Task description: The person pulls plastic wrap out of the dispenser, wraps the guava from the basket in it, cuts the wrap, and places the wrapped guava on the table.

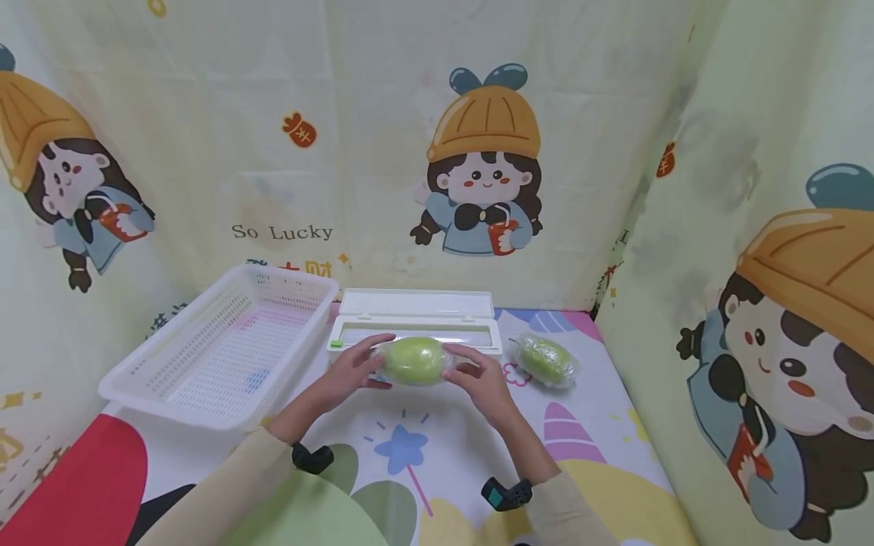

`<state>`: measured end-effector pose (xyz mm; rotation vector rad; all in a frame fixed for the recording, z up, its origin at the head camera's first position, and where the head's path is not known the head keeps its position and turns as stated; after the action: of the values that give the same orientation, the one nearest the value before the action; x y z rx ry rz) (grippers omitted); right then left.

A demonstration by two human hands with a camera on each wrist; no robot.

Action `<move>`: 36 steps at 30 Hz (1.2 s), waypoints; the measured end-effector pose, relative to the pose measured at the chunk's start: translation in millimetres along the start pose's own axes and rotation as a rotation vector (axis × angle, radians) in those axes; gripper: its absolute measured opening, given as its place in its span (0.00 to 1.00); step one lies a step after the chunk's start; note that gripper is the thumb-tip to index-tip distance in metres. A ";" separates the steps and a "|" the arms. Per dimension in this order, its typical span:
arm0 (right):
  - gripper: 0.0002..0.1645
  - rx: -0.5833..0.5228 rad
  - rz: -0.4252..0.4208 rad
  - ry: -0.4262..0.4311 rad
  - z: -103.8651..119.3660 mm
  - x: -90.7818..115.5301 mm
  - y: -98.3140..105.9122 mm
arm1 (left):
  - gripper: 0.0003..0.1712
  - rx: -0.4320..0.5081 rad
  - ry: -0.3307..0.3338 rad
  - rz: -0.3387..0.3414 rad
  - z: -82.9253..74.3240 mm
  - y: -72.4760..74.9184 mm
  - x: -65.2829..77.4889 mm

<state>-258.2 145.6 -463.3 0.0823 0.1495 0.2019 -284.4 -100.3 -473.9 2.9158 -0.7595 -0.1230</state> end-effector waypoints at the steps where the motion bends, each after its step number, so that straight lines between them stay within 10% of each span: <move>1: 0.28 -0.007 0.016 0.008 0.1 0.3 0.7 | 0.30 0.000 -0.010 -0.012 0.9 0.9 -0.3; 15: 0.33 -0.077 0.102 -0.155 -10.1 1.9 -0.3 | 0.29 -0.121 -0.175 -0.070 -12.0 -5.9 1.7; 36: 0.31 -0.109 0.085 -0.060 -8.9 10.4 13.4 | 0.25 -0.015 -0.128 -0.052 -1.3 -5.5 0.4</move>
<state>-252.1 161.4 -472.3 -0.0135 0.0754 0.2914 -281.3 -95.6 -473.5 2.9373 -0.6970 -0.3215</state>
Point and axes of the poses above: each hand's wrist, its own x-axis away from the middle knuckle, its own y-axis out of the back of the hand, z = x × y, the point moved 5 cm from there along -x, towards the middle knuckle, and after that the axes turned 3 degrees about -x, right-handed, at the moved point
